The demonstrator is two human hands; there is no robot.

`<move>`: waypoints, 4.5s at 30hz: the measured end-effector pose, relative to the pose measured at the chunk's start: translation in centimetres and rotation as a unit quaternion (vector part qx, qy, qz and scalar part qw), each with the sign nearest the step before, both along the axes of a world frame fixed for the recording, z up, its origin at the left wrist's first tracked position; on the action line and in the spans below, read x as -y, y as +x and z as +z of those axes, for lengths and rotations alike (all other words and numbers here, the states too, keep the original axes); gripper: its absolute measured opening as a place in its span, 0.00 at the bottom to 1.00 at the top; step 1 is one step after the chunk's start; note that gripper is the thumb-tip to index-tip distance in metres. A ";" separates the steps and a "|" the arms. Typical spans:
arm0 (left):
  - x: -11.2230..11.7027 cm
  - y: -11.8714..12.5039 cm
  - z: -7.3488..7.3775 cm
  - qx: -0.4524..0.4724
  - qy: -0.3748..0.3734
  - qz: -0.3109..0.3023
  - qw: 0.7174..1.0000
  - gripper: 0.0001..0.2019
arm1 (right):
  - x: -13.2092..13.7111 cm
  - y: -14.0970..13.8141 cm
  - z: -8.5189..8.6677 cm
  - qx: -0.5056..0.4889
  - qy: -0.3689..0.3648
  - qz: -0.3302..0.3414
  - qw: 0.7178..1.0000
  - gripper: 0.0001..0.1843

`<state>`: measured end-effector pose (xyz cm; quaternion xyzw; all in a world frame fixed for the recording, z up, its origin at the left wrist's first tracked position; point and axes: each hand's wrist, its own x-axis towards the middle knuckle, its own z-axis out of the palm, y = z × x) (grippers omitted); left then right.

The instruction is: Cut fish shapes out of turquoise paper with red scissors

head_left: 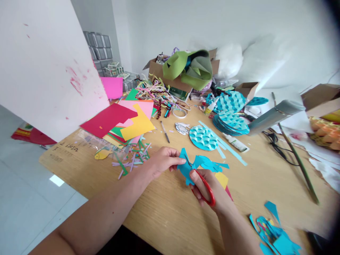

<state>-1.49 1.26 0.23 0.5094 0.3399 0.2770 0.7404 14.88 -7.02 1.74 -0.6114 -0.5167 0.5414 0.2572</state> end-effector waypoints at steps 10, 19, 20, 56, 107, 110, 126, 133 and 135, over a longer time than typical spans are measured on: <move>-0.1 0.0 -0.1 0.000 0.002 -0.001 1.000 0.13 | 0.1 -0.1 0.5 0.012 0.013 0.012 1.000 0.31; 0.0 -0.2 0.0 -0.008 0.010 -0.016 1.000 0.13 | 0.0 -0.3 0.9 0.025 0.006 0.017 1.000 0.33; 0.0 -0.2 0.0 -0.009 0.008 -0.016 1.000 0.13 | 0.0 -0.3 0.9 0.023 0.005 0.016 1.000 0.33; 0.1 -0.2 0.3 -0.021 0.002 -0.032 0.999 0.13 | 0.0 0.2 0.4 0.028 0.023 0.050 0.998 0.33; 0.0 -0.1 -0.1 -0.001 -0.002 -0.035 0.999 0.12 | 0.1 -0.1 0.8 0.030 0.010 0.024 0.999 0.37; 0.0 -0.1 -0.1 -0.004 0.001 -0.034 0.999 0.13 | 0.1 -0.2 0.9 0.030 0.012 0.013 0.999 0.37; 0.1 0.0 0.1 -0.009 0.004 -0.021 1.000 0.13 | 0.0 0.2 -0.2 0.006 0.018 0.039 0.999 0.36; 0.1 -0.1 0.2 -0.011 0.000 -0.021 1.000 0.12 | 0.0 0.2 -0.1 0.014 0.007 0.033 0.999 0.36; 0.1 -0.1 0.3 -0.009 -0.002 -0.022 1.000 0.12 | 0.1 0.1 0.1 0.014 0.006 0.030 0.999 0.35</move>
